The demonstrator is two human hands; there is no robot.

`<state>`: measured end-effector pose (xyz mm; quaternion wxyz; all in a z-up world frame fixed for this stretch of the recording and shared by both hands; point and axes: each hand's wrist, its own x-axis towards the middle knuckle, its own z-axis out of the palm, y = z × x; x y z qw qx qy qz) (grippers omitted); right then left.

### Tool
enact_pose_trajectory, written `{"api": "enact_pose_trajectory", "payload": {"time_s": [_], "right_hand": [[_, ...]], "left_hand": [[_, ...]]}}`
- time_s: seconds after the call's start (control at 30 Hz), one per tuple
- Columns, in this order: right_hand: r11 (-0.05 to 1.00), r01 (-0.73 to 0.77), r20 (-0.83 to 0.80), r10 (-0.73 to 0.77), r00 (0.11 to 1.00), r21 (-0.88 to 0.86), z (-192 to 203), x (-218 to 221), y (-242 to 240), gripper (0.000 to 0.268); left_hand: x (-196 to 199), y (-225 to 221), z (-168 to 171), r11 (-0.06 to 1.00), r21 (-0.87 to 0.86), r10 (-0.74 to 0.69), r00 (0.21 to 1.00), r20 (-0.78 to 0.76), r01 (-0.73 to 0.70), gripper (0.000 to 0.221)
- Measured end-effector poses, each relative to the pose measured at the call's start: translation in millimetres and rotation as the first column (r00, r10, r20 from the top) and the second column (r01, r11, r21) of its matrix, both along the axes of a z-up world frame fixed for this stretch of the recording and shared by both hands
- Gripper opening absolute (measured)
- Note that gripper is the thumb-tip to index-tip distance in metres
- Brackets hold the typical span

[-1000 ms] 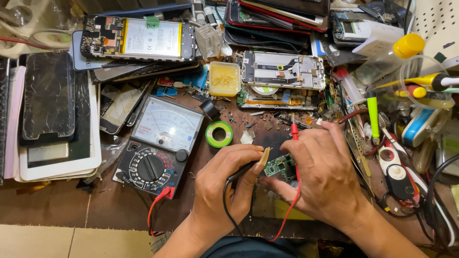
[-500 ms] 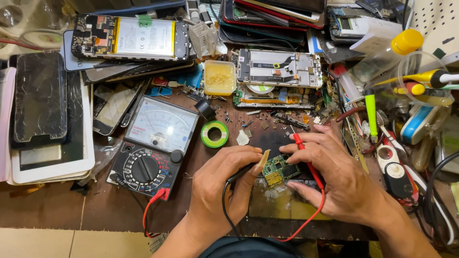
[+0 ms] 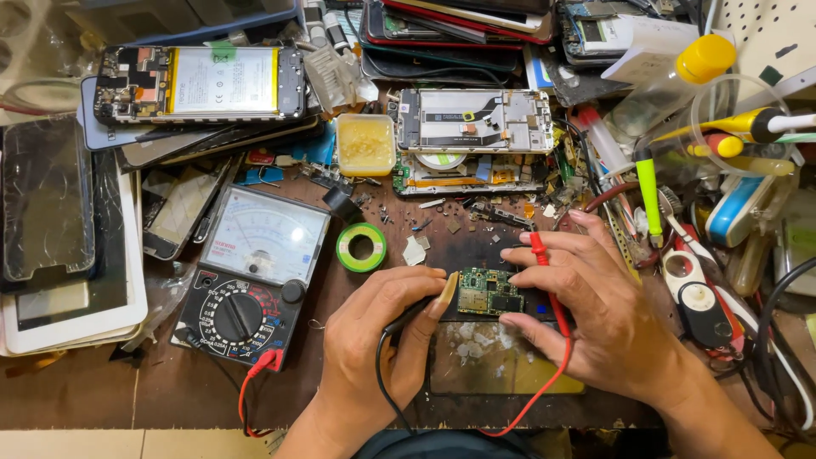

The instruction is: Repairing a mobile phone circuit board using a heat gun, tweezers, and a multimeter.

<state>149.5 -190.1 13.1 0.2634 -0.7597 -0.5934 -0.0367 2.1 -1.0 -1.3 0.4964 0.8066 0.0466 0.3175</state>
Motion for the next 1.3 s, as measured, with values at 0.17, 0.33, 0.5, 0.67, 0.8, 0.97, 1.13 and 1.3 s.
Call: {"api": "enact_pose_trajectory", "payload": {"time_s": [0.17, 0.33, 0.5, 0.67, 0.8, 0.97, 1.13, 1.3], "right_hand": [[0.998, 0.048, -0.082, -0.044, 0.996, 0.042, 5.2, 3.0, -8.4, 0.034], [0.998, 0.063, -0.085, -0.064, 0.994, -0.008, -6.5, -2.4, -20.2, 0.028], [0.996, 0.086, -0.125, -0.083, 0.989, 0.019, -11.8, -5.2, -15.6, 0.021], [0.998, 0.059, -0.115, -0.055, 0.992, 0.031, -14.4, -3.1, -8.9, 0.014], [0.997, 0.058, -0.127, -0.052, 0.991, 0.045, -15.4, -3.9, -8.5, 0.016], [0.995, 0.071, -0.108, -0.062, 0.992, 0.074, -15.0, -5.0, -7.2, 0.017], [0.992, 0.083, -0.115, -0.072, 0.991, 0.096, -16.8, -5.7, -7.7, 0.016], [0.991, 0.094, -0.092, -0.085, 0.992, 0.096, -19.6, -6.7, -9.3, 0.018]], "left_hand": [[1.1, 0.1, 1.4, 1.0, -0.004, -0.008, 1.0, -0.023, 0.008, 0.006], [3.6, -1.8, 2.2, 0.996, 0.085, -0.033, 0.998, -0.049, 0.037, 0.006], [4.4, -2.6, 0.5, 0.993, 0.109, -0.041, 0.996, -0.083, 0.05, 0.007], [5.8, -1.4, 0.4, 0.991, 0.112, -0.056, 0.993, -0.101, 0.067, 0.006], [6.8, -1.7, 0.3, 0.991, 0.113, -0.054, 0.992, -0.111, 0.067, 0.006], [9.0, -1.0, 1.5, 0.992, 0.105, -0.059, 0.991, -0.12, 0.072, 0.007], [9.8, -1.8, 2.0, 0.993, 0.1, -0.053, 0.991, -0.126, 0.066, 0.003], [9.7, -0.9, 2.3, 0.991, 0.104, -0.07, 0.991, -0.117, 0.083, 0.005]]}}
